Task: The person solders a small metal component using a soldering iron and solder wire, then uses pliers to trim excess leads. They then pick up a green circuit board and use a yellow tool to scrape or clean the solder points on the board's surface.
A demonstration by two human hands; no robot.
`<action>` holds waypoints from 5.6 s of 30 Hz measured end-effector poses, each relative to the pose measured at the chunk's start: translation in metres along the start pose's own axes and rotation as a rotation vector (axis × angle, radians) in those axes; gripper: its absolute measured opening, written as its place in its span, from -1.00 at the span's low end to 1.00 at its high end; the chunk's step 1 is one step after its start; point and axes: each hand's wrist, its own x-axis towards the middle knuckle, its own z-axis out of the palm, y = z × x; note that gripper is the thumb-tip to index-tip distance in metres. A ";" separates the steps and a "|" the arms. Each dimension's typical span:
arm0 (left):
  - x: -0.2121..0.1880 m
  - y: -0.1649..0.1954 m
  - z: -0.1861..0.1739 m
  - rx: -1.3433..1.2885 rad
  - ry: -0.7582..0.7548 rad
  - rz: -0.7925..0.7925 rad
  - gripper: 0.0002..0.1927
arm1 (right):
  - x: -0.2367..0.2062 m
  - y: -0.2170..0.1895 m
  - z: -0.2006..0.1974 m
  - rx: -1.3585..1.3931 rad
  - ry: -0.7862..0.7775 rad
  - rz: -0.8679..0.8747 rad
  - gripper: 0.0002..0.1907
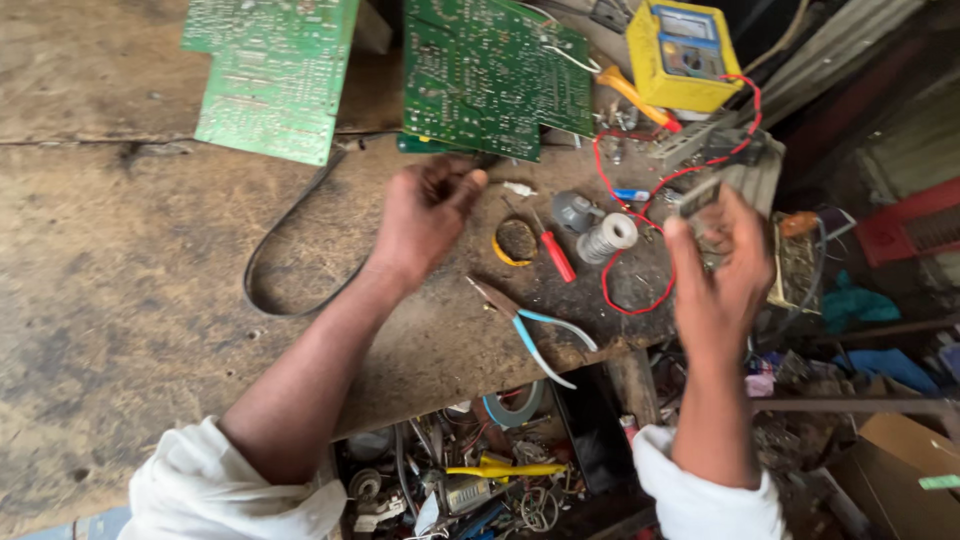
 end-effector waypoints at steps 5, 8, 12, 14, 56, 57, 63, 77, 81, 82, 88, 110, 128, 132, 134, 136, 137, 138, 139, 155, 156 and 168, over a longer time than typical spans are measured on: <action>0.002 -0.009 0.002 -0.046 0.090 0.165 -0.81 | 0.040 0.029 -0.013 -0.391 -0.048 -0.178 -0.47; 0.003 -0.013 0.002 0.000 0.104 0.179 -0.82 | 0.053 0.048 0.003 -0.504 -0.117 -0.230 -0.47; 0.005 -0.015 0.000 0.042 0.093 0.183 -0.84 | 0.067 0.056 0.030 -0.550 -0.218 -0.202 -0.45; 0.007 -0.016 0.001 0.003 0.095 0.221 -0.84 | 0.067 0.053 0.033 -0.550 -0.194 -0.242 -0.47; -0.007 0.026 -0.079 0.882 0.908 0.468 -0.12 | 0.085 0.027 0.029 -0.367 -0.368 -0.372 -0.75; -0.005 0.024 -0.083 0.929 0.904 0.425 -0.12 | 0.090 0.030 0.034 -0.334 -0.408 -0.392 -0.76; 0.016 0.021 -0.076 0.988 0.736 0.207 -0.25 | 0.103 0.030 0.055 -0.367 -0.506 -0.435 -0.78; 0.014 0.025 -0.072 1.211 0.621 0.182 -0.50 | 0.079 0.039 0.042 -0.178 -0.110 -0.322 -0.91; 0.017 0.022 -0.079 1.051 0.741 0.258 -0.55 | 0.061 0.041 0.019 0.118 -0.069 -0.104 -0.83; 0.015 0.020 -0.081 1.007 0.757 0.278 -0.56 | 0.057 0.041 0.013 0.112 -0.092 -0.061 -0.77; 0.011 0.023 -0.084 0.899 0.797 0.348 -0.58 | 0.047 0.045 0.008 0.166 -0.125 -0.015 -0.79; 0.006 0.028 -0.085 0.880 0.824 0.353 -0.62 | 0.073 0.050 0.032 -0.347 -0.300 -0.437 -0.53; 0.000 0.010 -0.050 1.290 0.479 0.181 -0.43 | -0.049 0.020 -0.001 -0.353 0.023 -0.568 -0.72; 0.002 0.010 -0.058 1.235 0.561 0.221 -0.48 | -0.047 0.016 0.010 -0.271 0.039 -0.488 -0.70; 0.005 0.009 -0.068 1.218 0.678 0.304 -0.52 | -0.046 0.010 0.010 -0.305 0.057 -0.498 -0.69; 0.004 0.008 -0.076 1.116 0.791 0.360 -0.71 | -0.043 0.001 0.009 -0.324 0.070 -0.521 -0.66; 0.004 0.008 -0.080 1.063 0.850 0.389 -0.78 | -0.040 -0.004 0.008 -0.330 0.078 -0.536 -0.64; 0.003 0.009 -0.082 1.055 0.882 0.434 -0.80 | -0.036 -0.010 0.007 -0.326 0.074 -0.573 -0.64; 0.002 0.011 -0.084 1.048 0.912 0.475 -0.82 | -0.030 -0.016 0.007 -0.321 0.066 -0.609 -0.63; -0.002 0.027 -0.090 1.009 0.869 0.395 -0.79 | 0.113 -0.055 0.125 0.392 -0.687 0.578 -0.71; -0.002 0.027 -0.090 1.006 0.871 0.399 -0.79 | 0.112 -0.056 0.128 0.472 -0.691 0.609 -0.74; -0.005 0.031 -0.089 0.986 0.894 0.449 -0.80 | 0.122 -0.059 0.119 0.905 -0.540 0.913 -0.86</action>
